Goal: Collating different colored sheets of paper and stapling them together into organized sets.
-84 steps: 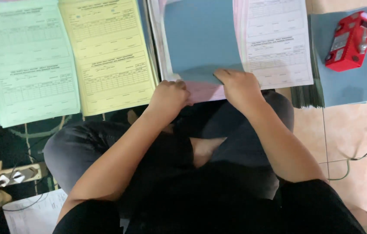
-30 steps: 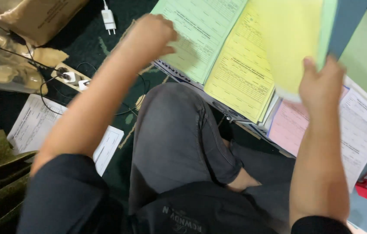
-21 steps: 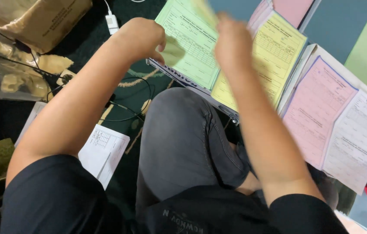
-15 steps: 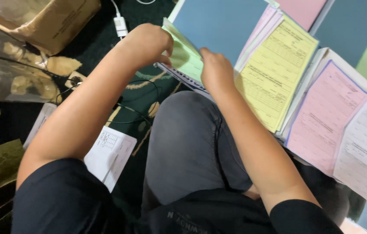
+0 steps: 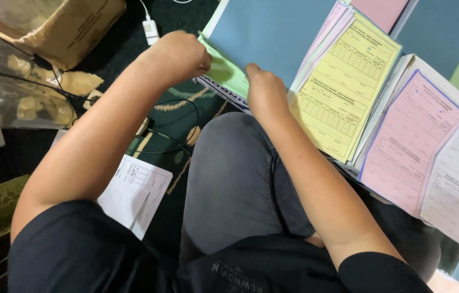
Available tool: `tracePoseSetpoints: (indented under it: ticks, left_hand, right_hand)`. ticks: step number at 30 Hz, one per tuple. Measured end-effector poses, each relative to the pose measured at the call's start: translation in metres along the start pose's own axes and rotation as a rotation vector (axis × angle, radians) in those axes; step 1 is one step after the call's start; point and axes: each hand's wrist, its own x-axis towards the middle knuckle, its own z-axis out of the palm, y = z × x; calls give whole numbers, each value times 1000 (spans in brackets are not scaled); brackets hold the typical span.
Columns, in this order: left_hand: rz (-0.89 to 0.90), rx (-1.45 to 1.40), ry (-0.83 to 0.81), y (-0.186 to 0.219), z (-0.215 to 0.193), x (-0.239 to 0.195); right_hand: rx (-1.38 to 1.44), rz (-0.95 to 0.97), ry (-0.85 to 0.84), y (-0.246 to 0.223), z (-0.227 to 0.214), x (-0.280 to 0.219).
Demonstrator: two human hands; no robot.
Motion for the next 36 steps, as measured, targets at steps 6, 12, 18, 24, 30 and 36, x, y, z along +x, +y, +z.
tracePoseSetpoints:
  ticks: [6,12,18,24,30,36]
  left_hand:
    - [10,35,186,8,1,-12]
    - [0,46,192,11,-4,-12]
    - [-17,49,193,11,-3,-14]
    - [-1,37,214,11,-4,-16]
    - [-38,25,179,15,-3,-16]
    - [23,134,350,12,8,-13]
  right_hand:
    - [104,-5,-71,13,1,2]
    - [124,41,-168,10,-6,5]
    - [115,49,-185,13,-1,8]
    - [81,57,-179,8,-3,8]
    - [21,5,-141,12,8,5]
    - [35,22,-123,11,11,4]
